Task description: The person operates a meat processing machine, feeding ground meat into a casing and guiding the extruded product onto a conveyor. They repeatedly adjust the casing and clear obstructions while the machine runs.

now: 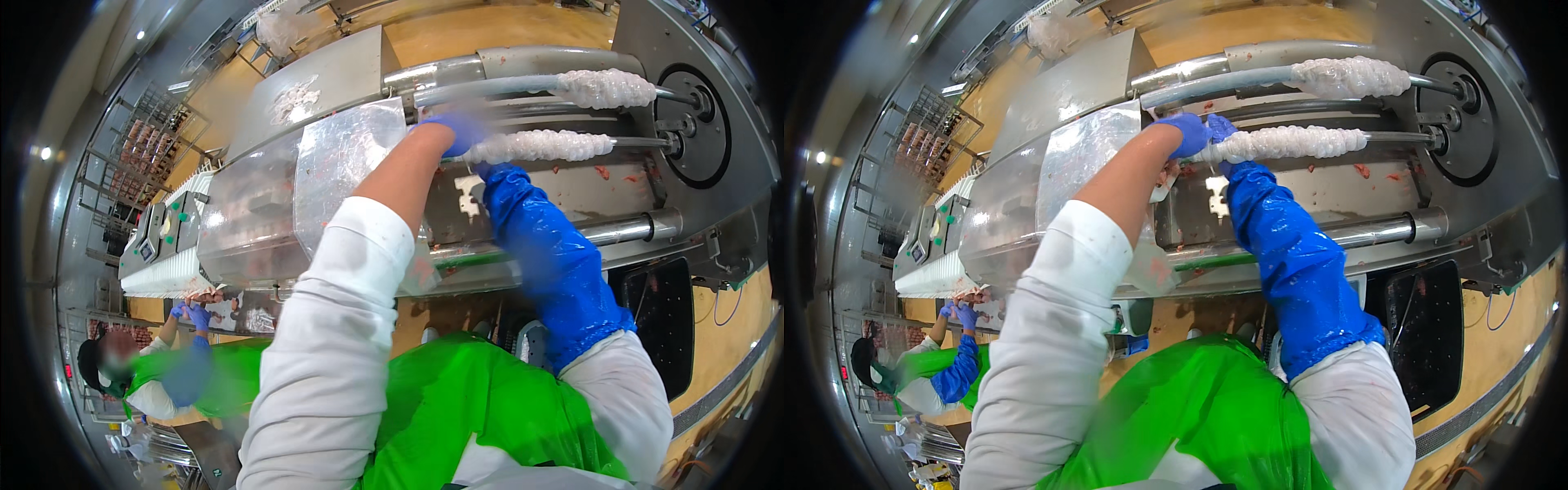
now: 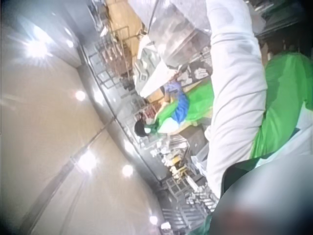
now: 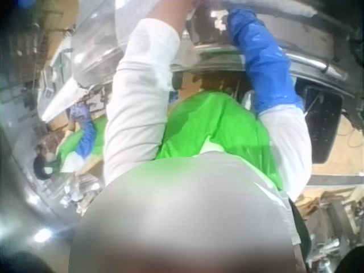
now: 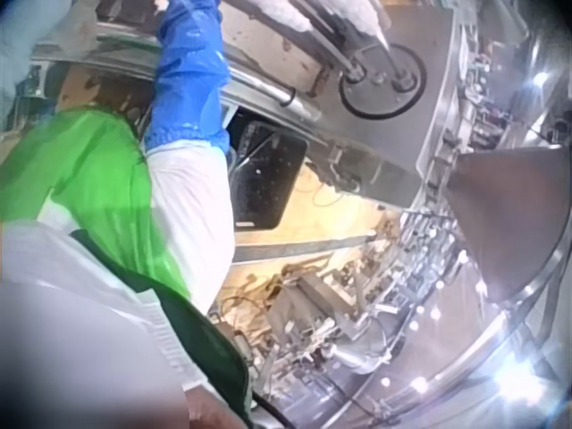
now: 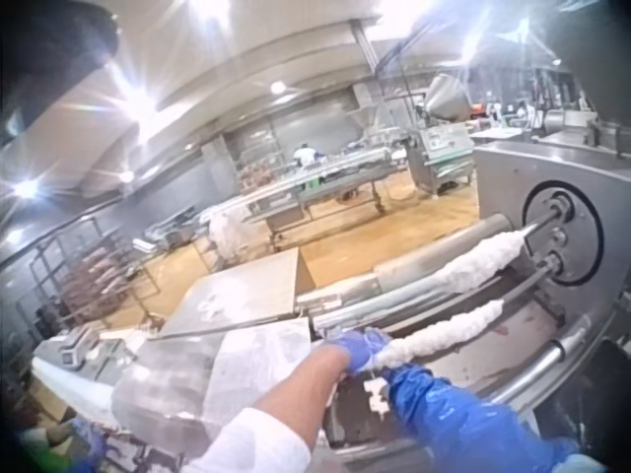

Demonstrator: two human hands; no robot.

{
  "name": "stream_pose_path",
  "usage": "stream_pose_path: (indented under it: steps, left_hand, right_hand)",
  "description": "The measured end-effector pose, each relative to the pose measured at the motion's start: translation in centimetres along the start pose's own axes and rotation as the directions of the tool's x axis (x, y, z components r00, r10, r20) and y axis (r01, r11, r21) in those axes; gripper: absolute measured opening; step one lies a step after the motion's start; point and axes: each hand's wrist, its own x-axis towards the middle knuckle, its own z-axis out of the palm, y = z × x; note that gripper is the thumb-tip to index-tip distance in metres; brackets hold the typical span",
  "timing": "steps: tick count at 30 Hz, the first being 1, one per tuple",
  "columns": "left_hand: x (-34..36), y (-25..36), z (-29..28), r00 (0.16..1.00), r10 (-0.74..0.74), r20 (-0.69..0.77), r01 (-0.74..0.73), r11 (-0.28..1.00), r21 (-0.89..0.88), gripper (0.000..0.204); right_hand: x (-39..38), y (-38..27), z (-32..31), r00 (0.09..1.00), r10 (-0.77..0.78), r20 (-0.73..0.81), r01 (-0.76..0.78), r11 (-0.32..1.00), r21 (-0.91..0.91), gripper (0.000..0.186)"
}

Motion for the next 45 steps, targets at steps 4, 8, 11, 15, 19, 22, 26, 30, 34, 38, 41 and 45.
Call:
stream_pose_path:
  steps: [4, 8, 11, 15, 19, 22, 26, 30, 34, 38, 41, 45]
  left_hand:
    - [3.4, -1.9, 1.1, 0.998, -0.06, 0.007, 0.06, 0.973, -0.222, 0.046]
    - [4.9, -3.9, 1.5, 1.0, -0.018, -0.01, 0.012, 0.925, -0.38, 0.042]
    - [4.4, -3.7, 1.3, 0.991, -0.118, 0.059, 0.131, 0.829, -0.544, 0.025]
    - [3.0, -2.4, 1.3, 0.987, 0.089, -0.133, -0.12, 0.96, -0.253, 0.033]
    - [3.5, -2.1, 1.1, 0.988, 0.155, -0.017, -0.153, 0.984, 0.096, 0.043]
    - [4.0, -2.6, 1.5, 0.995, -0.096, -0.032, 0.051, 0.748, -0.662, 0.043]
    - [2.4, -3.2, 1.7, 0.991, 0.135, -0.017, -0.133, 0.94, -0.315, 0.035]
    - [-3.2, -4.0, 3.0, 0.947, 0.215, 0.238, -0.262, 0.946, 0.189, 0.027]
    - [-7.2, -4.1, 4.7, 0.829, 0.233, 0.509, -0.399, 0.884, 0.245, 0.033]
    - [-7.4, -4.1, 4.0, 0.891, 0.167, 0.422, -0.336, 0.868, 0.367, 0.036]
    - [-4.8, -3.1, 1.3, 0.984, 0.176, 0.007, -0.17, 0.939, 0.299, 0.04]
    - [-2.4, -0.4, -0.1, 0.989, 0.11, -0.095, -0.104, 0.993, 0.063, 0.037]
  right_hand:
    - [0.5, -0.7, 0.9, 0.997, -0.074, -0.022, 0.071, 0.993, -0.099, 0.03]
    - [1.0, -1.1, 1.3, 0.995, -0.098, -0.022, 0.092, 0.981, -0.171, 0.031]
    - [1.0, -1.7, 1.3, 0.995, -0.102, 0.003, 0.1, 0.974, -0.204, 0.032]
    - [0.0, -2.0, 1.4, 0.994, -0.107, 0.036, 0.113, 0.966, -0.234, 0.033]
    - [-0.9, -1.9, 1.6, 0.993, -0.091, 0.073, 0.106, 0.966, -0.238, 0.034]
    - [-0.8, -2.3, 1.4, 0.992, -0.089, 0.094, 0.11, 0.964, -0.242, 0.035]
    - [-1.3, -4.5, 0.3, 0.991, -0.016, 0.134, 0.054, 0.957, -0.285, 0.036]
    - [-4.4, -6.7, -0.7, 0.843, 0.309, 0.441, -0.44, 0.867, 0.234, 0.038]
    - [-6.0, -6.3, -0.1, 0.798, -0.007, 0.602, -0.477, 0.602, 0.64, 0.034]
    - [-4.6, -4.6, -0.3, 0.87, 0.263, 0.416, -0.444, 0.785, 0.432, 0.027]
    - [-2.5, -3.8, -1.1, 0.955, 0.21, 0.21, -0.241, 0.961, 0.134, 0.028]
    - [-0.2, -3.4, -1.2, 0.997, 0.007, 0.076, 0.0, 0.997, -0.082, 0.031]
